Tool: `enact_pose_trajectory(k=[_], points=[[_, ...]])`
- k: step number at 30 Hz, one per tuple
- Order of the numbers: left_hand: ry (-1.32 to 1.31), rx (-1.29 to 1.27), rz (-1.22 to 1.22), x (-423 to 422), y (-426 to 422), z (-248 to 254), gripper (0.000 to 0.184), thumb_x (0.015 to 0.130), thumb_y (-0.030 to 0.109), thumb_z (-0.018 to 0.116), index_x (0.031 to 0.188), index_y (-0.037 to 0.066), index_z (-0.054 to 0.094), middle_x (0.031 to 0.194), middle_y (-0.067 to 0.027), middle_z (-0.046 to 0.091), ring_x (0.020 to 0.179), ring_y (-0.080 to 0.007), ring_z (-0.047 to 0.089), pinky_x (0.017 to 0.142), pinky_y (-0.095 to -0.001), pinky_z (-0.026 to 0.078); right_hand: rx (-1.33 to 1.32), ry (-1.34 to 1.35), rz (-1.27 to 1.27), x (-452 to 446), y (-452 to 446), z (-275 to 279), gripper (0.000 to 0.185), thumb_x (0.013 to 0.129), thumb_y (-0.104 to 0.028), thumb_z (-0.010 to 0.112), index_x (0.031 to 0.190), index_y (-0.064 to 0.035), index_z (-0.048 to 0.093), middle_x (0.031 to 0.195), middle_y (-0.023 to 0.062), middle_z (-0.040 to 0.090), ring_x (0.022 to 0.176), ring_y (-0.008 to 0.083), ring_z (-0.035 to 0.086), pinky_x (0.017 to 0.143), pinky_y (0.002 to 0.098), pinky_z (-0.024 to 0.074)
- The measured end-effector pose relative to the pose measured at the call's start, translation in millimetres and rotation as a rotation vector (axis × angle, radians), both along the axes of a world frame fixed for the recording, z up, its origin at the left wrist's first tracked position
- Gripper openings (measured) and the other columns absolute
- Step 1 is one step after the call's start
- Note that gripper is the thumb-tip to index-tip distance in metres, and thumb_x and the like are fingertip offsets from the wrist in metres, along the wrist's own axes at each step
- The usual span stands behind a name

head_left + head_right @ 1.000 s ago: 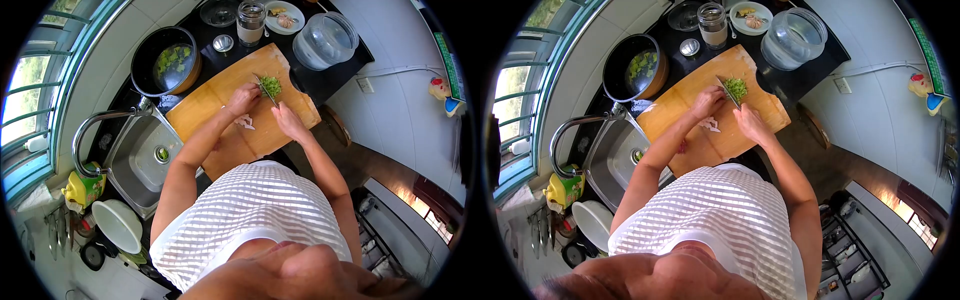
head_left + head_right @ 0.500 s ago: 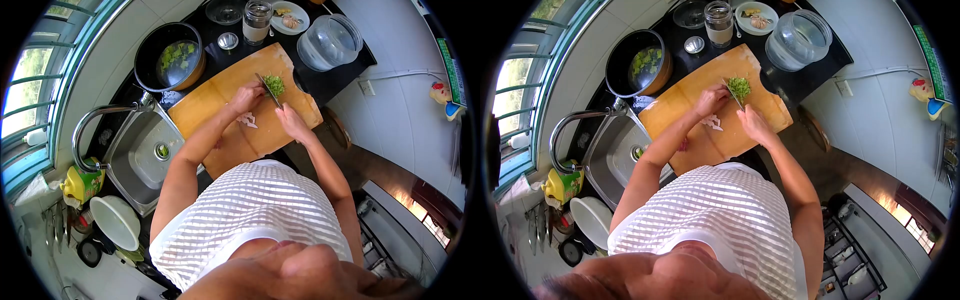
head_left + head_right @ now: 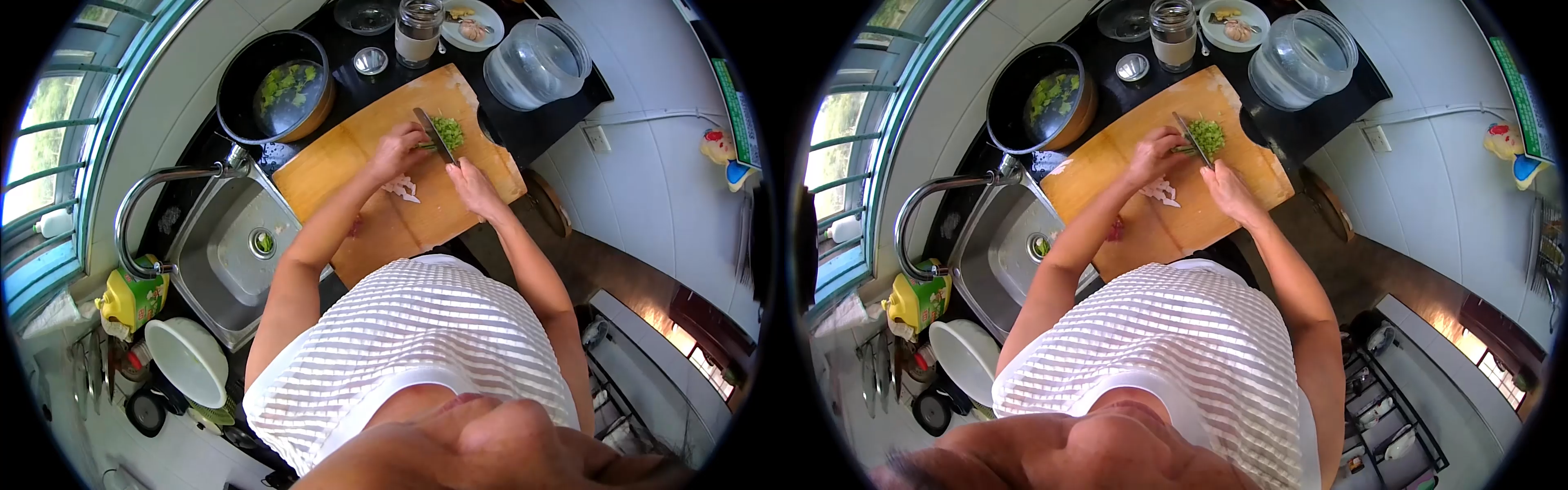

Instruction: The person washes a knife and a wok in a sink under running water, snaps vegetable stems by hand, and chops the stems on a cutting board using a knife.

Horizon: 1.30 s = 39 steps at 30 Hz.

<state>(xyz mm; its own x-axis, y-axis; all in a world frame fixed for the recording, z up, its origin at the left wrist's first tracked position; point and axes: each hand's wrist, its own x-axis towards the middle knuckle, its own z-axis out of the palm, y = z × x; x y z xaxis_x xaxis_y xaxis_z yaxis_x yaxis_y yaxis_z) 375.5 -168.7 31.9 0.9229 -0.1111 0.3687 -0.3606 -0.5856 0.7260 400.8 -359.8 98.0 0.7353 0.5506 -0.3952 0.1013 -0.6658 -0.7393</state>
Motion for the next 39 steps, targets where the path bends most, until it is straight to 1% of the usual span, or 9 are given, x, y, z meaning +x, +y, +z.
enact_pose_trajectory(k=[3,8,13,16,20,23,28,35,39], points=[[-0.014,0.069,0.007,-8,9,9,0.018,0.064,0.007,0.066,0.081,0.003,0.058,0.091,-0.0107,0.055,0.083,-0.0265,0.054,0.071,-0.0328,0.046,-0.008,0.035,-0.011,-2,-1,-3,0.037,0.087,-0.030,0.041,0.082,0.0064,0.045,0.078,0.0295,0.053,0.077,0.0432,0.051,0.067,0.0469,0.0385],[-0.002,0.116,-0.058,-3,4,-5,0.016,0.064,0.005,0.064,0.079,0.003,0.058,0.088,-0.0102,0.055,0.083,-0.0268,0.054,0.071,-0.0331,0.045,-0.029,0.031,-0.017,-2,1,1,0.036,0.087,-0.029,0.041,0.081,0.0058,0.045,0.080,0.0296,0.053,0.079,0.0429,0.051,0.067,0.0470,0.0387],[0.036,0.147,-0.095,5,1,-11,0.014,0.065,0.004,0.063,0.078,0.003,0.058,0.086,-0.0101,0.055,0.084,-0.0267,0.054,0.071,-0.0331,0.046,-0.023,-0.074,0.029,-9,1,11,0.034,0.087,-0.029,0.041,0.083,0.0045,0.043,0.076,0.0308,0.052,0.075,0.0469,0.050,0.066,0.0522,0.0370],[0.053,0.186,-0.083,2,1,-11,0.012,0.066,0.004,0.062,0.077,0.002,0.058,0.086,-0.0105,0.056,0.083,-0.0267,0.054,0.071,-0.0327,0.046,-0.001,-0.056,0.036,-14,2,23,0.033,0.087,-0.029,0.041,0.084,0.0042,0.042,0.074,0.0310,0.052,0.073,0.0481,0.049,0.065,0.0536,0.0363],[0.027,0.172,-0.077,4,0,-10,0.010,0.067,0.004,0.060,0.076,0.002,0.058,0.083,-0.0105,0.056,0.081,-0.0269,0.055,0.069,-0.0331,0.046,-0.065,-0.057,0.039,-9,4,6,0.033,0.088,-0.029,0.040,0.083,0.0044,0.043,0.074,0.0307,0.052,0.073,0.0481,0.049,0.064,0.0536,0.0364],[0.014,0.191,-0.079,4,1,-8,0.009,0.067,0.004,0.060,0.075,0.003,0.058,0.081,-0.0098,0.056,0.078,-0.0266,0.055,0.068,-0.0327,0.046,-0.055,-0.091,0.045,-5,7,3,0.035,0.088,-0.030,0.039,0.083,0.0046,0.043,0.076,0.0307,0.053,0.076,0.0474,0.050,0.066,0.0526,0.0367],[0.019,0.195,-0.041,-2,-3,-5,0.007,0.067,0.005,0.060,0.074,0.002,0.058,0.079,-0.0090,0.056,0.076,-0.0259,0.055,0.067,-0.0320,0.046,-0.057,0.045,0.032,-7,-1,21,0.038,0.088,-0.031,0.039,0.085,0.0059,0.044,0.084,0.0312,0.052,0.083,0.0449,0.050,0.070,0.0489,0.0380],[-0.021,0.196,-0.065,3,0,-14,0.008,0.067,0.005,0.060,0.075,0.002,0.058,0.081,-0.0090,0.056,0.078,-0.0260,0.055,0.068,-0.0321,0.046,-0.058,-0.011,0.032,-2,2,-1,0.038,0.087,-0.032,0.039,0.083,0.0051,0.044,0.080,0.0287,0.052,0.077,0.0423,0.051,0.068,0.0462,0.0381],[0.010,0.181,-0.037,0,-2,-13,0.009,0.067,0.005,0.060,0.075,0.003,0.059,0.082,-0.0089,0.056,0.079,-0.0259,0.055,0.068,-0.0318,0.046,-0.036,0.151,-0.007,-4,-8,10,0.037,0.087,-0.031,0.039,0.081,0.0049,0.043,0.078,0.0259,0.050,0.074,0.0378,0.050,0.067,0.0424,0.0380]])
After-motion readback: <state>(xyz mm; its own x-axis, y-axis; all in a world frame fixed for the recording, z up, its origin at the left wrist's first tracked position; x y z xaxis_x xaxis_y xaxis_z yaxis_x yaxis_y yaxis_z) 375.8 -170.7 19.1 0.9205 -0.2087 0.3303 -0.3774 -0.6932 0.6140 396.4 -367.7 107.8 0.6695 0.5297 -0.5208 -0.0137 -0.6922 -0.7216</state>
